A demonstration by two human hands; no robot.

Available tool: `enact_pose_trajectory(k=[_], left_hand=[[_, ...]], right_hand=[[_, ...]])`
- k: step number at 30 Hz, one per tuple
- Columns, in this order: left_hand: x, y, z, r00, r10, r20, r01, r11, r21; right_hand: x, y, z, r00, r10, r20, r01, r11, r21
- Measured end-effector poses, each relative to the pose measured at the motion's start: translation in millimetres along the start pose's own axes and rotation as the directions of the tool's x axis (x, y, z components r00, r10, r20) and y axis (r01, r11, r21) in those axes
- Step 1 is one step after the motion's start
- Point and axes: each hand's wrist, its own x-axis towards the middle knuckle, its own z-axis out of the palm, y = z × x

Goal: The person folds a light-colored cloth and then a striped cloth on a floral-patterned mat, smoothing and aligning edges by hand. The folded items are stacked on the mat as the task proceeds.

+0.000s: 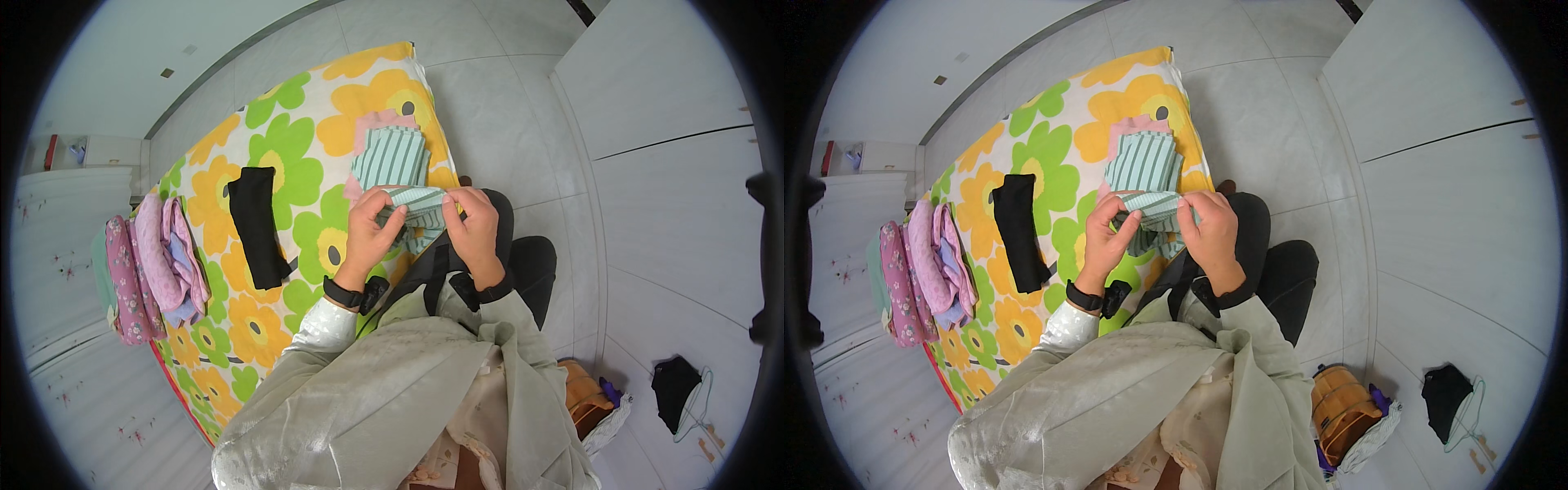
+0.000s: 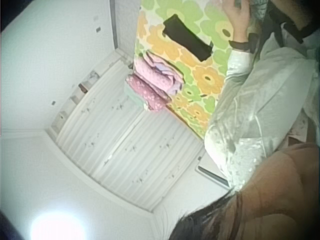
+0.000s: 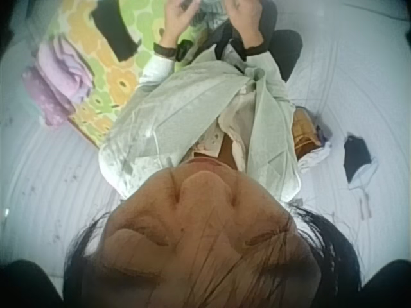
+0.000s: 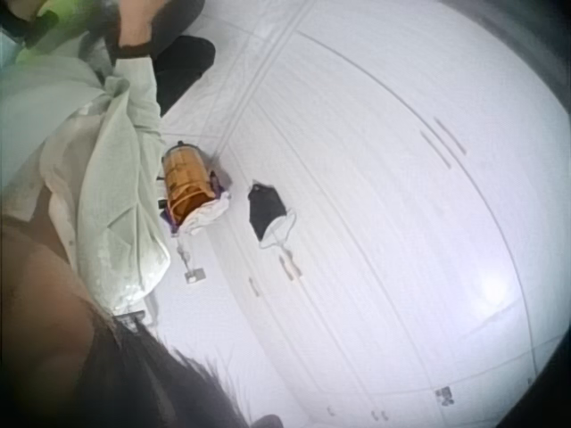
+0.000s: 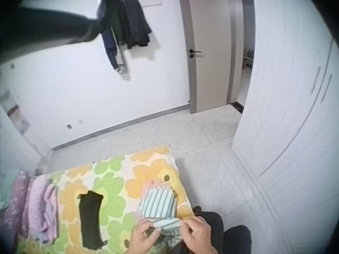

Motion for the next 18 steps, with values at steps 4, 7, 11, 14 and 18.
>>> enact_pose_trajectory(k=[4, 7, 11, 14, 18], left_hand=[[0, -4, -1, 1.000, 0.011, -0.002, -0.011, 0.999, 0.039], [-1, -4, -4, 0.939, -0.339, 0.063, 0.336, 0.859, -0.385], [0, 0, -11, 0.939, -0.304, 0.164, 0.343, 0.869, -0.356], [1, 4, -13, 0.917, -0.309, 0.253, 0.388, 0.837, -0.385], [3, 8, -8, 0.929, -0.248, 0.275, 0.349, 0.832, -0.430]], right_hand=[[-5, 10, -3, 0.968, 0.208, 0.140, -0.243, 0.914, 0.325], [-3, 10, -7, 0.880, 0.395, 0.263, -0.470, 0.647, 0.601], [2, -3, -13, 0.865, 0.399, 0.305, -0.492, 0.546, 0.678], [3, -14, -13, 0.883, 0.294, 0.365, -0.469, 0.559, 0.684], [4, -8, -14, 0.755, 0.259, 0.602, -0.615, 0.597, 0.515]])
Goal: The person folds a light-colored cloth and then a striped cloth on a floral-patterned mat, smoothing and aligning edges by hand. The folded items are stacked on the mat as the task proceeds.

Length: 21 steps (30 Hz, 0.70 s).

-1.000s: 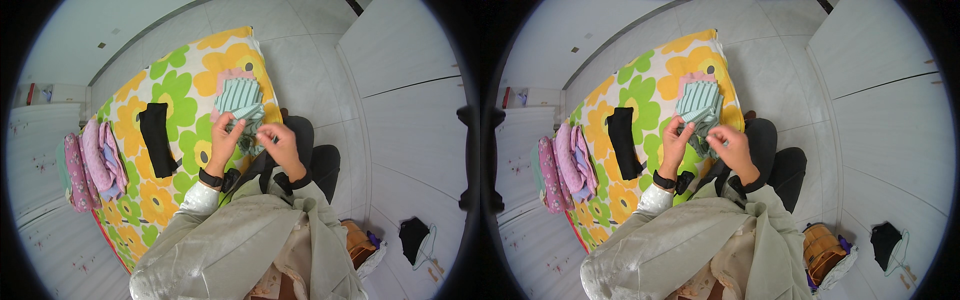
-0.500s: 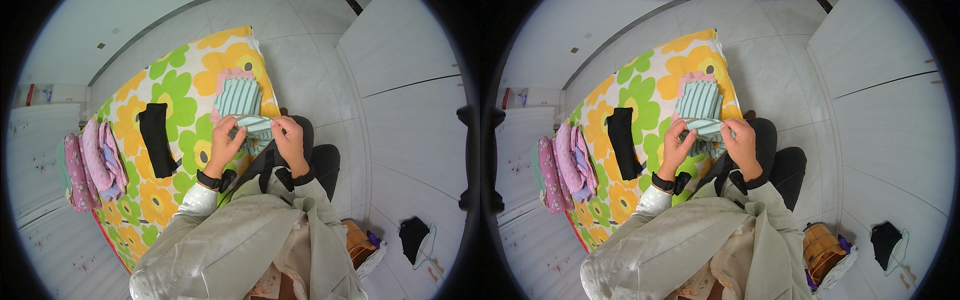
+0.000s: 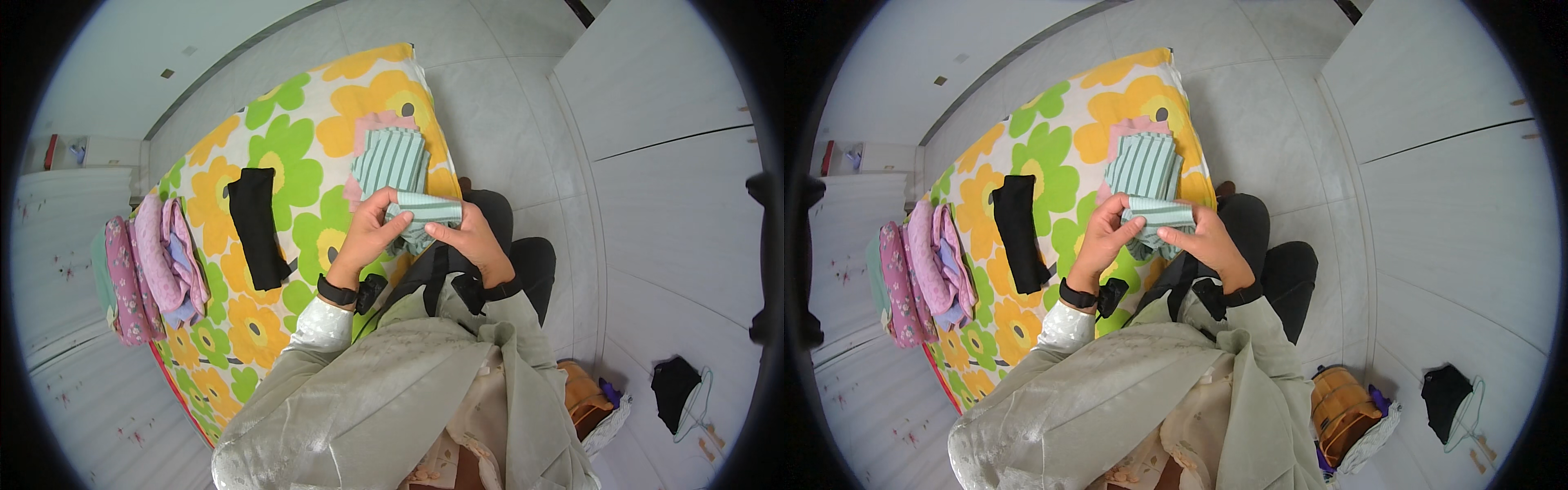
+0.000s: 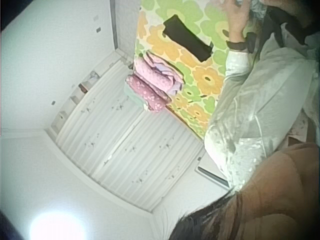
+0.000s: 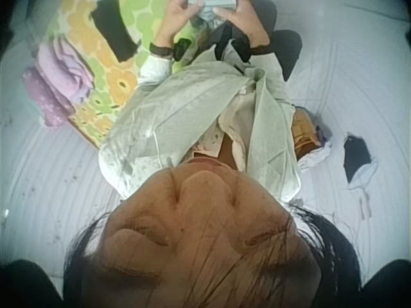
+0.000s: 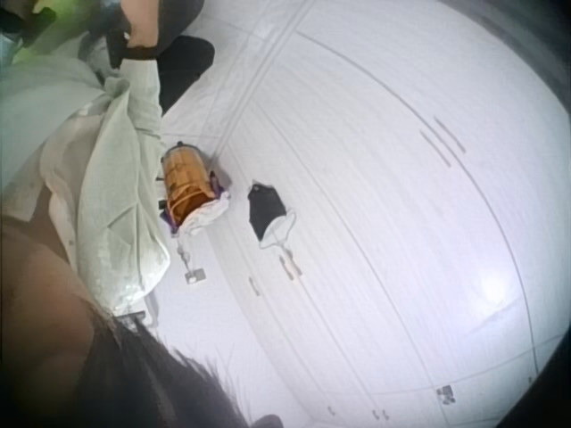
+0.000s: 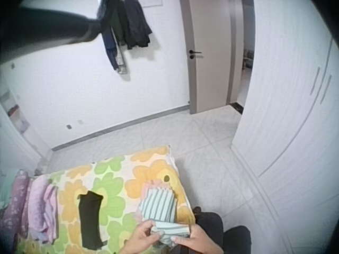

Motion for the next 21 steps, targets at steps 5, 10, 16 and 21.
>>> enact_pose_trajectory(k=[5, 10, 16, 21], left_hand=[[1, -14, 9, 0.981, 0.091, -0.173, -0.105, 0.992, -0.075], [-3, -35, -7, 0.998, -0.052, 0.045, 0.026, 0.893, 0.449], [-10, -37, -4, 0.999, 0.013, 0.035, -0.027, 0.905, 0.425], [-10, -20, 2, 0.989, 0.079, -0.121, 0.012, 0.789, 0.614]], right_hand=[[0, 8, -8, 0.990, -0.022, -0.138, 0.010, 0.996, -0.086], [-2, 2, -19, 0.977, -0.060, -0.204, 0.051, 0.997, -0.051], [-4, 4, -27, 0.969, -0.067, -0.238, 0.067, 0.998, -0.006], [0, 8, -27, 0.958, -0.100, -0.268, 0.110, 0.994, 0.021]])
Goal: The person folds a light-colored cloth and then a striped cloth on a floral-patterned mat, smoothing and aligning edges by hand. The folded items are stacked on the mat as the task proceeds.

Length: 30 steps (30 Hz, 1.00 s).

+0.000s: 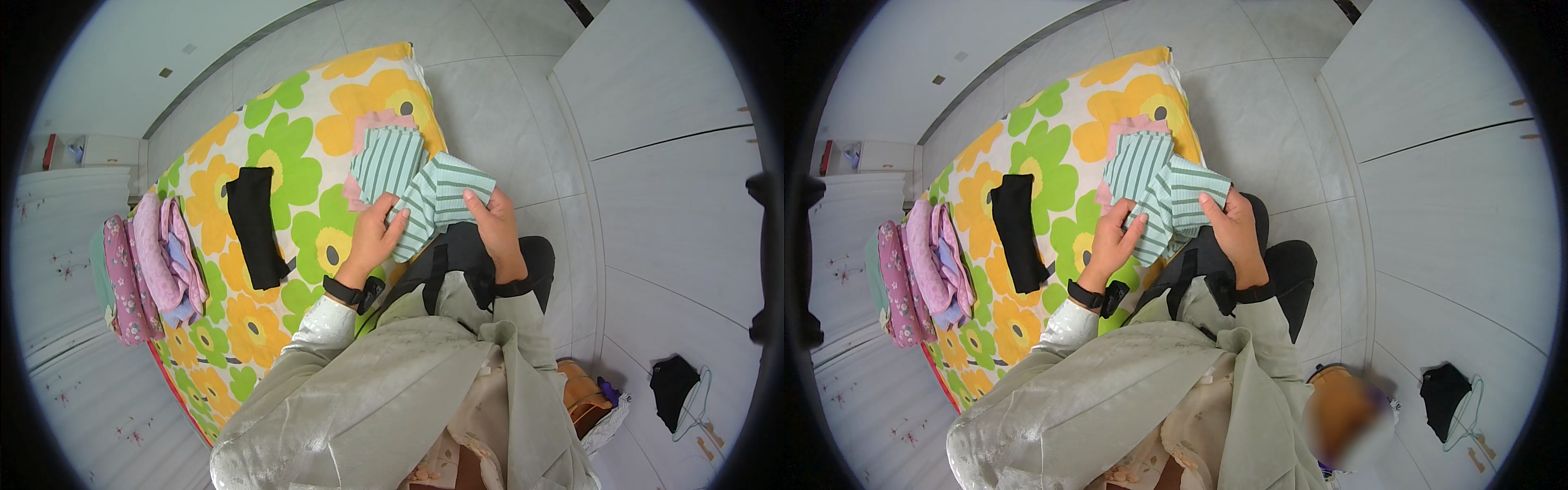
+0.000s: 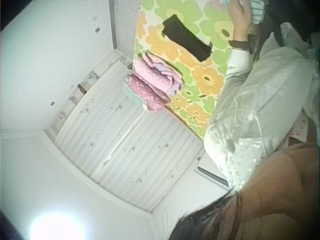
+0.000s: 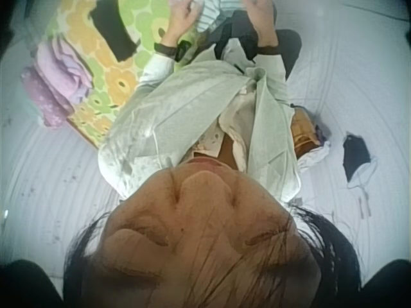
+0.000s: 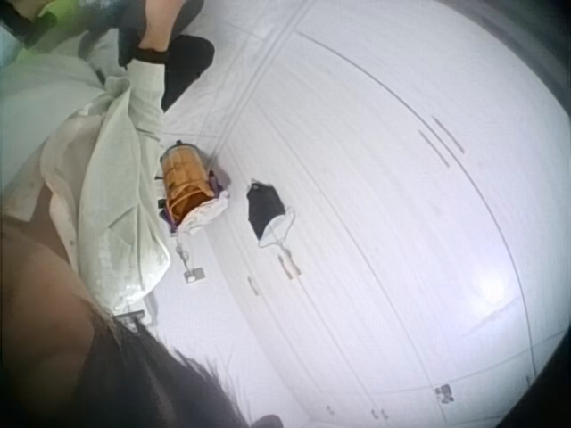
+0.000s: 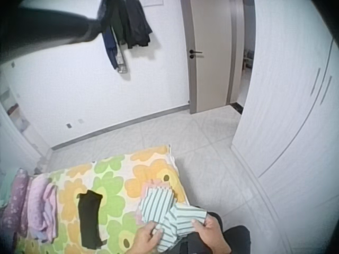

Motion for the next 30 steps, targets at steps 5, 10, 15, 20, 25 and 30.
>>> enact_pose_trajectory(k=[5, 10, 15, 20, 25, 30], left_hand=[[0, 6, 0, 0.995, 0.068, -0.079, -0.069, 0.998, -0.004], [8, -4, -9, 0.999, -0.008, -0.041, -0.007, 0.931, -0.364], [11, -3, -33, 0.973, -0.082, 0.216, 0.186, 0.832, -0.523], [14, 4, -42, 0.897, -0.116, 0.426, 0.275, 0.901, -0.335], [11, 2, -38, 0.917, -0.094, 0.387, 0.265, 0.869, -0.418], [11, 1, -40, 0.917, -0.022, 0.398, 0.172, 0.922, -0.346]], right_hand=[[0, 4, 0, 1.000, -0.013, -0.014, 0.014, 0.998, 0.059], [1, 0, -8, 1.000, 0.031, -0.001, -0.031, 0.999, 0.026], [-3, -10, -13, 0.991, 0.067, 0.117, -0.076, 0.995, 0.070], [-2, -6, -14, 0.988, 0.107, 0.109, -0.122, 0.982, 0.143], [-2, -3, -24, 0.985, 0.154, 0.076, -0.169, 0.949, 0.267], [1, 5, -24, 0.975, 0.212, 0.074, -0.224, 0.907, 0.357]])
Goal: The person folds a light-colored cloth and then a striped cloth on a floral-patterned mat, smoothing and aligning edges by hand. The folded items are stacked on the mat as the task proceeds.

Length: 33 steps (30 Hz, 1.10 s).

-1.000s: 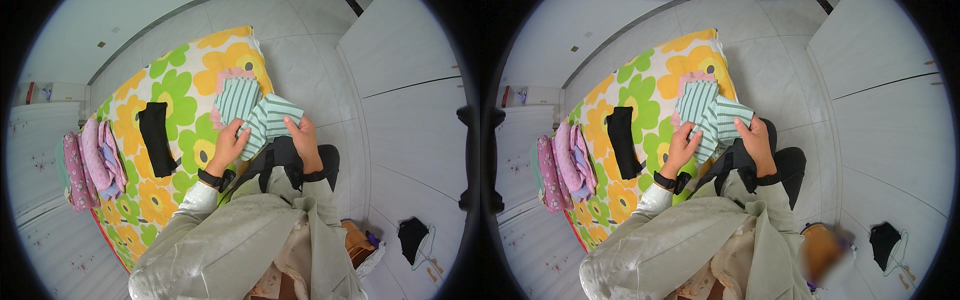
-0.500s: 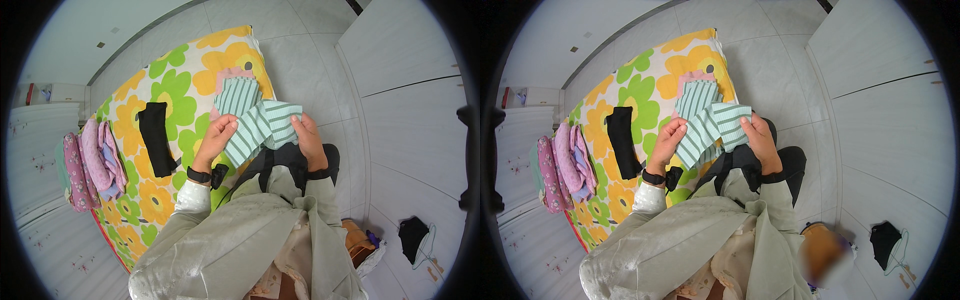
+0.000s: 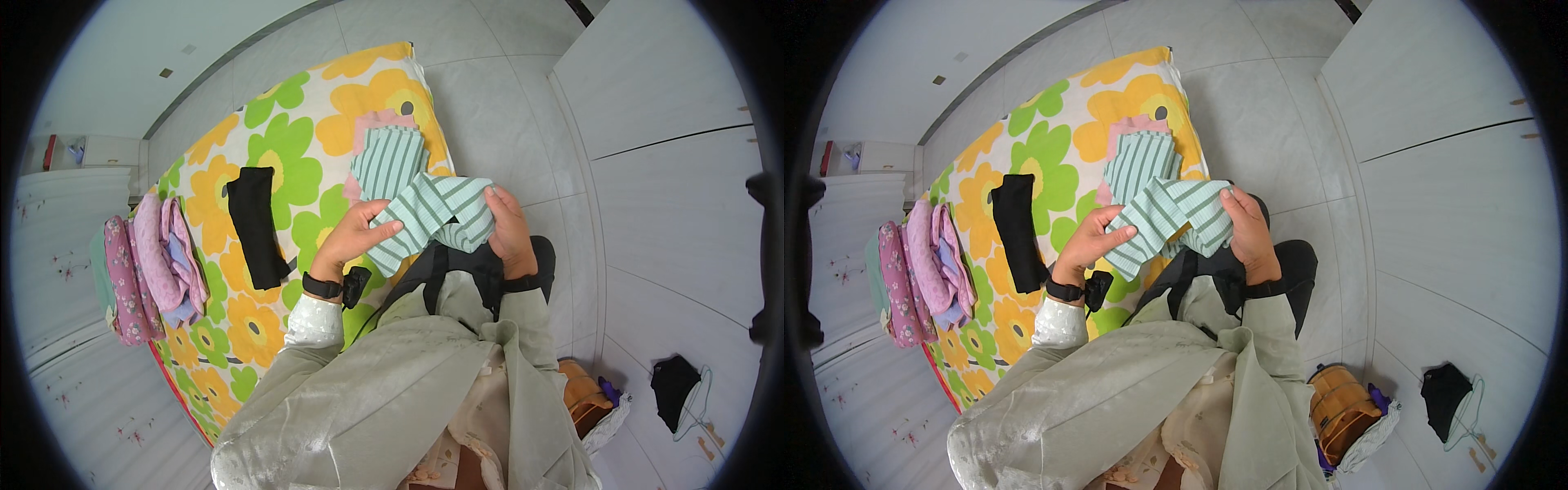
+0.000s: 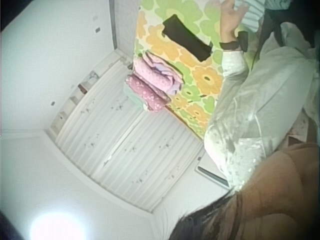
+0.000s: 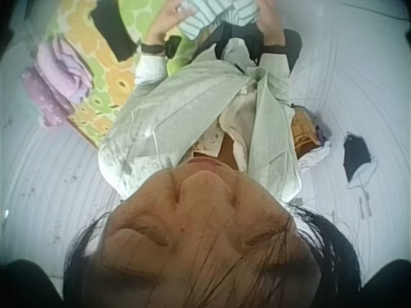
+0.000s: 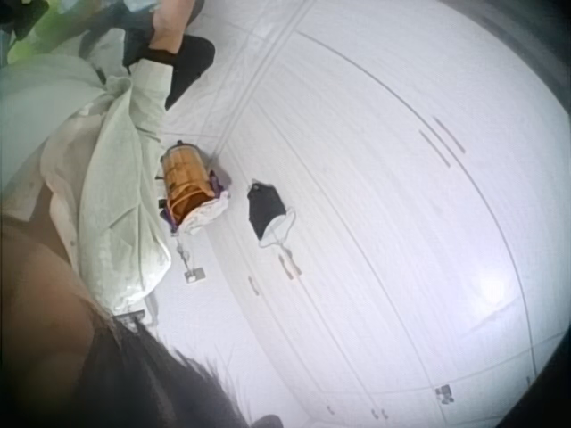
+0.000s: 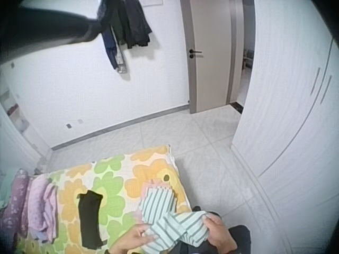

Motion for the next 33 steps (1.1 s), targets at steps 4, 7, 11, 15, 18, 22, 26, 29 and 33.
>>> enact_pose_trajectory(k=[4, 7, 11, 15, 18, 22, 26, 29, 33], left_hand=[[1, 1, 1, 0.997, -0.055, -0.045, 0.062, 0.982, 0.176], [5, -1, -2, 0.971, 0.178, -0.161, -0.096, 0.904, 0.417], [6, -7, -5, 0.962, 0.166, -0.215, -0.094, 0.946, 0.310], [4, -13, -1, 0.974, 0.077, -0.214, -0.039, 0.984, 0.177], [7, -13, 1, 0.946, 0.160, -0.281, 0.008, 0.857, 0.515], [10, -11, 6, 0.869, 0.265, -0.417, 0.031, 0.813, 0.581], [10, -9, 7, 0.865, 0.218, -0.451, 0.015, 0.889, 0.459], [10, -9, 5, 0.902, 0.186, -0.390, -0.043, 0.937, 0.347], [8, -7, 5, 0.961, 0.120, -0.248, -0.084, 0.985, 0.151]], right_hand=[[-1, 1, -4, 0.998, 0.064, -0.019, -0.065, 0.997, -0.053], [-3, 0, -5, 0.997, 0.073, 0.003, -0.071, 0.981, -0.180], [-3, -4, -1, 0.994, 0.058, 0.088, -0.038, 0.977, -0.210], [-7, -5, 5, 0.993, -0.018, 0.113, 0.039, 0.981, -0.190], [-11, -11, 5, 0.989, 0.023, 0.148, 0.003, 0.985, -0.174], [-15, -17, 2, 0.972, 0.053, 0.231, 0.030, 0.939, -0.342], [-12, -12, 3, 0.964, 0.112, 0.241, 0.050, 0.813, -0.580], [-9, -5, 5, 0.957, 0.166, 0.239, 0.005, 0.813, -0.582], [-11, -5, 5, 0.949, 0.176, 0.262, -0.046, 0.899, -0.436]])
